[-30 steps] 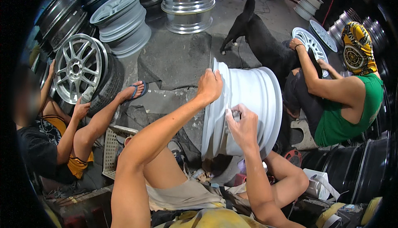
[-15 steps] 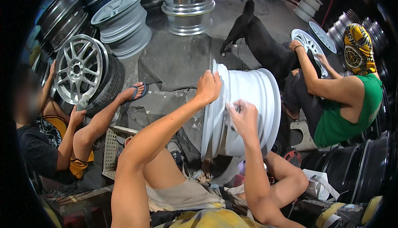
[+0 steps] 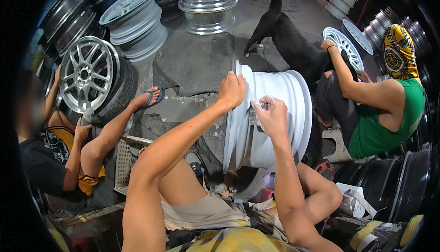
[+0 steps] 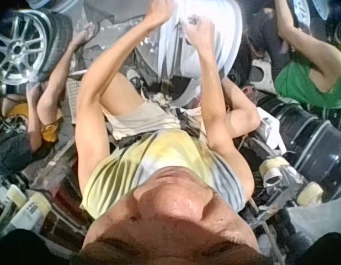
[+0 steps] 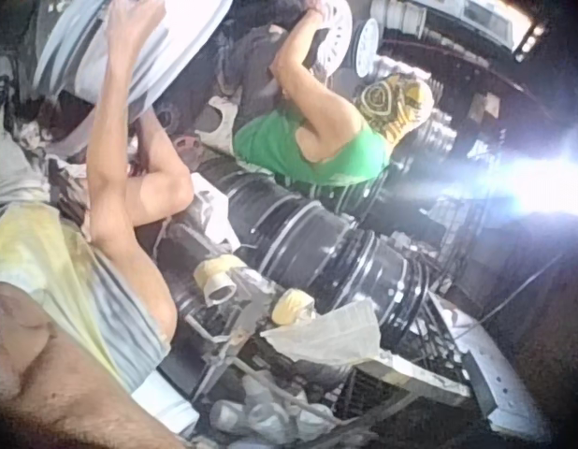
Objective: The person sits on the floor and uses a sanding block to smooth the surface of a white-painted wheel rim. They rotate the rim to access different areas and continue sanding the outer barrel and face of the rim throughout the clip.
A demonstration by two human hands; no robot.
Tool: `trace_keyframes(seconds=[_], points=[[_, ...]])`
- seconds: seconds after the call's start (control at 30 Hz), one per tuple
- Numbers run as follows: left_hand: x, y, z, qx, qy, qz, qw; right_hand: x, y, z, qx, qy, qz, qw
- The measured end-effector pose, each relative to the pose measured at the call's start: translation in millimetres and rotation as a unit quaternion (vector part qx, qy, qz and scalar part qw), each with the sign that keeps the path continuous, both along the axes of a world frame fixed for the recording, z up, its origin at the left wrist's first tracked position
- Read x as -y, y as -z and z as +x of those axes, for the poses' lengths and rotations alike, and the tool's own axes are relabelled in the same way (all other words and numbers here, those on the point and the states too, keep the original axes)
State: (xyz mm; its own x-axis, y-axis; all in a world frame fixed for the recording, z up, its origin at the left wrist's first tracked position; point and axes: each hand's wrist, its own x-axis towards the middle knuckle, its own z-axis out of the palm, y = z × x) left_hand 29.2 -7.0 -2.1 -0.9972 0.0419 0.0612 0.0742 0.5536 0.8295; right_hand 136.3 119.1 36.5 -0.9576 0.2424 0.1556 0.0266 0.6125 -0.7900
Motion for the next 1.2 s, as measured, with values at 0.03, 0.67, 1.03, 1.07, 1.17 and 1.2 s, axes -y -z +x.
trace_keyframes(seconds=[0.03,0.67,1.03,1.07,1.17,1.2], points=[[-1,0,0,0.001,0.006,-0.006,1.000,0,-2,-2,-0.006,0.010,-0.005,1.000],[-1,-1,3,0.004,0.013,-0.014,1.000,2,0,3,-0.068,-0.013,0.059,0.996],[1,-4,4,0.011,0.011,-0.019,1.000,-2,3,3,-0.035,-0.003,0.019,0.999],[3,-2,4,0.018,0.007,-0.021,1.000,-4,5,14,-0.010,-0.028,0.031,0.999],[5,-2,4,0.025,0.006,-0.016,1.000,3,7,29,0.005,-0.014,0.005,1.000],[4,-4,4,0.024,0.012,-0.014,1.000,0,7,21,0.007,-0.007,0.027,1.000]])
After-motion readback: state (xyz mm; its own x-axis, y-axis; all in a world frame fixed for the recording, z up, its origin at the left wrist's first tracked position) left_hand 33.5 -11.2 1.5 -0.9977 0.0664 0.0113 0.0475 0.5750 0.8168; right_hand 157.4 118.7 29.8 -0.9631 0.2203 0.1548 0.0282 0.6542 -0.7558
